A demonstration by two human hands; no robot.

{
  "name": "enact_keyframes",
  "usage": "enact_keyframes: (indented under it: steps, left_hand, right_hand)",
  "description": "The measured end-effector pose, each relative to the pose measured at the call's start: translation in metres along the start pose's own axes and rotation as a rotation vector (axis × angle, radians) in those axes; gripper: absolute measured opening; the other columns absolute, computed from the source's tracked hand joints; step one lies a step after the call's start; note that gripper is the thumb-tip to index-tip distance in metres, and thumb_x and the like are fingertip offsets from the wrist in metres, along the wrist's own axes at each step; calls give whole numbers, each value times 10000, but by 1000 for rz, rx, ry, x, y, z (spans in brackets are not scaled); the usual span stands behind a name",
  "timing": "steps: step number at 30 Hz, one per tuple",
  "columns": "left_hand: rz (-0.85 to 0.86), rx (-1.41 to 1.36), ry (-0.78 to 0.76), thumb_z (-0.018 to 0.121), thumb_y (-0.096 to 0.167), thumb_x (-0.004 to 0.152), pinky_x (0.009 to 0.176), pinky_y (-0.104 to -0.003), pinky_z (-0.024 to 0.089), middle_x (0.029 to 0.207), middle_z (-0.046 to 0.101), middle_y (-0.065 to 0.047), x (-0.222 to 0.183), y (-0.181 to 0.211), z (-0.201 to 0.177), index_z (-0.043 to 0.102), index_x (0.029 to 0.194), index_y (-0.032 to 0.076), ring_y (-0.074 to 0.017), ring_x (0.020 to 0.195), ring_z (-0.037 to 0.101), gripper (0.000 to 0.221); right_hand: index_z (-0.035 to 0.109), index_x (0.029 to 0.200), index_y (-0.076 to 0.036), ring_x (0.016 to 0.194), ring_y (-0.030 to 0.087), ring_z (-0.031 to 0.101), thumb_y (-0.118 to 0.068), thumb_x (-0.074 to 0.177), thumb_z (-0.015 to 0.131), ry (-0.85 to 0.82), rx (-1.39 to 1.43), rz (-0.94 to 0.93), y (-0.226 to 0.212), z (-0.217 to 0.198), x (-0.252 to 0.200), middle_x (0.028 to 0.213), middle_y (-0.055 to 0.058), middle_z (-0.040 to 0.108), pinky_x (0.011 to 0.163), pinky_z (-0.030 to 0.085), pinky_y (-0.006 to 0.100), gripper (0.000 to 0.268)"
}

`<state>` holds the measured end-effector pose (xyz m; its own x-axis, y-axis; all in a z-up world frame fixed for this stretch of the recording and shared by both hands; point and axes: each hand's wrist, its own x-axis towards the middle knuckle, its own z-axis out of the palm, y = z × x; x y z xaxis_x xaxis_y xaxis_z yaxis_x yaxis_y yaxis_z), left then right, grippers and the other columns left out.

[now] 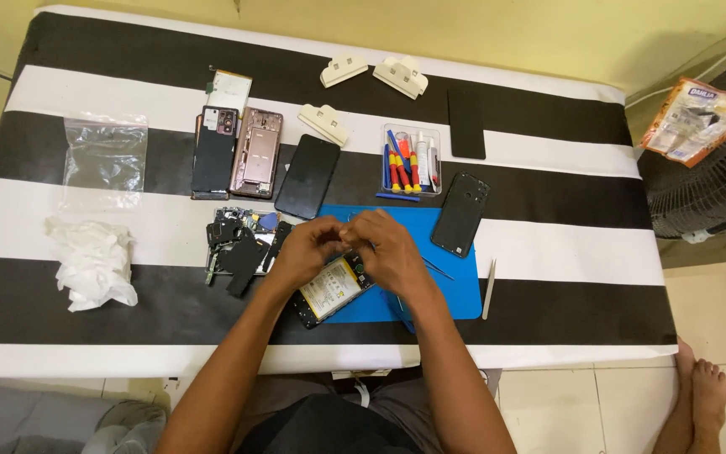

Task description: Disassembling and repairing internal components of a mobile phone using precision tools on a workbench.

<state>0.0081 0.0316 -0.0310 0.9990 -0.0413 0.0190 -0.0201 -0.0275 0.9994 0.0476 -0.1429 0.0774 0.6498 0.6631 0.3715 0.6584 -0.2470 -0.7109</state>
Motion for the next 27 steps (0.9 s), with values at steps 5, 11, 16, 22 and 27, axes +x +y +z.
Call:
enact_keyframes:
  steps: [5,11,16,22,27]
  left_hand:
    - [155,46,33,768,81,893,889,-385,519,977,655,-53,-8,33,-2,787,1022,99,-176,936,643,131]
    - [112,5,77,717,-19,902,877,-398,544,927,740,-75,-5,9,6,778,1012,57,-173,913,668,146]
    - [140,64,96,843,89,821,801,-361,530,929,697,-43,-2,18,9,786,911,95,-179,822,643,106]
    - [23,194,168,829,159,840,713,-388,522,899,721,-87,-5,21,7,724,885,113,-249,739,674,123]
    - [-112,256,121,667,117,966,741,-464,561,973,768,-179,-9,28,8,672,1116,94,-381,848,745,151]
  right_hand:
    - [660,838,-81,814,402,681,82,942,686,15,9,3,3,4,0,869,136,717,860,548,585,196]
    - [682,882,-103,922,347,712,29,934,726,24,21,-5,4,0,0,972,88,756,913,560,533,148]
    - [754,1126,-168,1042,294,722,-64,927,752,116,-37,175,25,-16,-33,1118,49,756,851,611,450,225]
    - [749,1079,-118,1037,291,691,-80,915,771,87,-336,462,72,-27,-98,1035,70,715,916,571,425,169]
    - [732,1055,-96,1064,280,662,-56,903,784,187,-384,529,66,-24,-114,1017,66,682,930,544,391,165]
